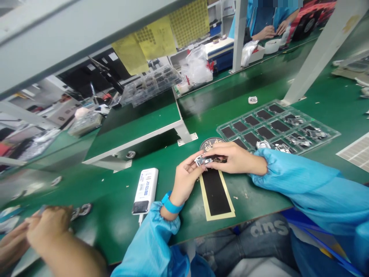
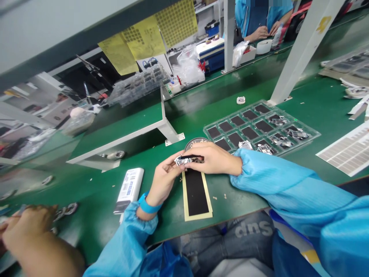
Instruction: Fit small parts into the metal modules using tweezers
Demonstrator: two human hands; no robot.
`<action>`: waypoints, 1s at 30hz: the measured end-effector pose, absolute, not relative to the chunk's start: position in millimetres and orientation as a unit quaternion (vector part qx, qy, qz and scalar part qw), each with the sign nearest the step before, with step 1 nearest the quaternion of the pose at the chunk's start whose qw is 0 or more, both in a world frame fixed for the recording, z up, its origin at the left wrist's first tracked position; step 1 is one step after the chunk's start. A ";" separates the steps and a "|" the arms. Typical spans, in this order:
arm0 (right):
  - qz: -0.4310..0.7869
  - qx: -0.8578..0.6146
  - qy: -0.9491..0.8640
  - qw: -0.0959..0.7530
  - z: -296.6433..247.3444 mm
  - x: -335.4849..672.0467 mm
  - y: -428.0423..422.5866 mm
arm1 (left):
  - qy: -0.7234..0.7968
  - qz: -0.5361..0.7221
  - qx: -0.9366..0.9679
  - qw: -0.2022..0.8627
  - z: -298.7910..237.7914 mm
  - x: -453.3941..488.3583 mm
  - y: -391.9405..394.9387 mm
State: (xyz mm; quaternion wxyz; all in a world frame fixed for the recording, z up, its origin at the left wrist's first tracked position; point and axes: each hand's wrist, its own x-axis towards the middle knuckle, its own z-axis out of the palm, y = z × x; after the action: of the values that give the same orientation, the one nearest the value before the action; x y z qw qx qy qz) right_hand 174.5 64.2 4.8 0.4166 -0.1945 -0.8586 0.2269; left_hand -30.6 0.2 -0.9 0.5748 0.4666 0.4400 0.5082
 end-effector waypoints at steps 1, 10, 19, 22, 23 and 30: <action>0.224 -0.199 -0.859 0.416 4.6 174.3 64.2 | 0.441 0.507 0.466 0.575 -0.7 -30.3 0.3; 0.194 -0.191 -0.873 0.405 7.8 177.0 64.9 | 0.443 0.492 0.474 0.580 -2.3 -31.0 0.7; 0.030 -0.173 -0.910 0.375 5.5 182.4 65.2 | 0.440 0.464 0.485 0.597 1.8 -31.3 0.3; 0.021 -0.163 -0.913 0.373 6.3 184.0 65.1 | 0.435 0.455 0.493 0.601 4.5 -32.0 -1.1; 0.025 -0.161 -0.913 0.373 7.0 184.5 65.3 | 0.434 0.452 0.495 0.602 5.2 -32.2 -1.7; 0.054 -0.127 -0.918 0.372 11.0 188.3 68.6 | 0.424 0.442 0.501 0.611 6.5 -31.0 -4.0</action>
State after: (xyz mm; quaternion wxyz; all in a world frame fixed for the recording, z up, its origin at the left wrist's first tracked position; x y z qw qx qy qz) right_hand 188.3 68.6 11.0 0.3715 -0.1266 -0.9182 0.0540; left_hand -31.0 -4.0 6.5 0.6107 0.5011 0.4245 0.4425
